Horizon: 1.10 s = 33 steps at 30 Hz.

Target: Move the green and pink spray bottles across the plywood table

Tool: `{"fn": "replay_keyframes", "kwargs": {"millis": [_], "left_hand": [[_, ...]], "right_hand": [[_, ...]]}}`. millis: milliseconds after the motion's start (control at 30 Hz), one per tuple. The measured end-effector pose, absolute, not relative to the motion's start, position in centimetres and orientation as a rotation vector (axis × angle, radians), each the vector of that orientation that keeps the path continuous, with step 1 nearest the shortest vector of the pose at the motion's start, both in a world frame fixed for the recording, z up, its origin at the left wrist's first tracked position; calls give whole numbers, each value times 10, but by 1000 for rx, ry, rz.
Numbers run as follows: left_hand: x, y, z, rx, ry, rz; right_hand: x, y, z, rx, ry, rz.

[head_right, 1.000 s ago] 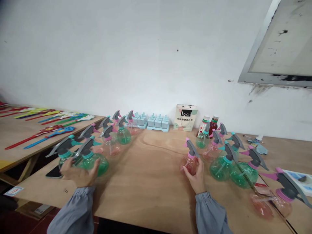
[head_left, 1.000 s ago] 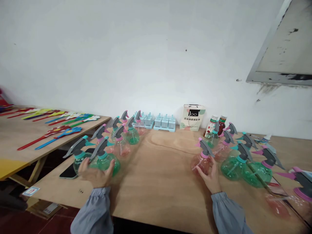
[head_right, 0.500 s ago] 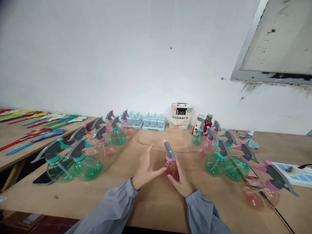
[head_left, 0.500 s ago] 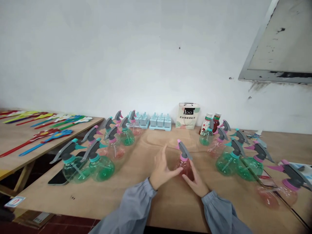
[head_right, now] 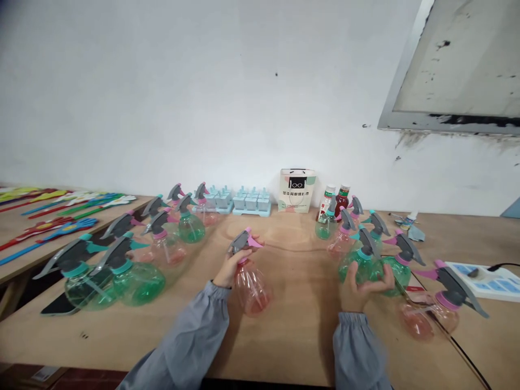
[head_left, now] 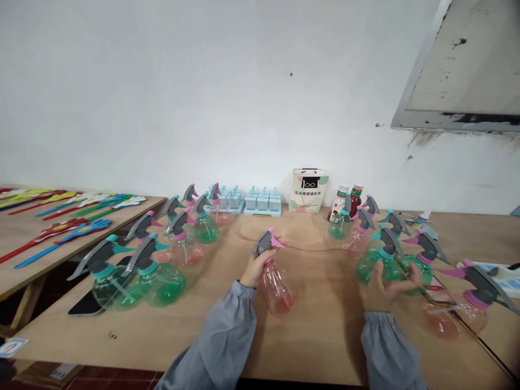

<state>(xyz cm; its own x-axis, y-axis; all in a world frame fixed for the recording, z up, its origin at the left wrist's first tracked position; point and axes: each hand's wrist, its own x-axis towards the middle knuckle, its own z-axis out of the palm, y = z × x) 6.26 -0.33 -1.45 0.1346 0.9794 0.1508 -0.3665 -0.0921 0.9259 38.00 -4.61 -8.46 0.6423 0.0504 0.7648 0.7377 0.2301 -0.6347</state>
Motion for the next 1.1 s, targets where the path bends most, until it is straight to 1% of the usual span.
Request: {"fn": "replay_keyframes", "kwargs": {"millis": [100,233,433,633,767,967,1100], "left_hand": [[55,-1,-14,1022,673,1171],[53,4,-22,1072,548,1101],[48,8,-25,1145,497,976],[48,1,-11,1120,460,924],[53,0,-9,1146,523,960],[56,2,-13,1033,642,956],[57,-2,-8,1038,616,991]], "right_hand": [[405,-31,-95,-1443,-824,-554],[414,-15,-109,-1575,-866,-505],[384,-17,-114,-1491,-1093,-493],[347,-27,-111,-1334,-1355,-315],[341,-31,-109,-1301,-1380,-270],[342,-31,-110,-1301,-1388,-271],[342,-32,-108,-1271,-1415,-277]]}}
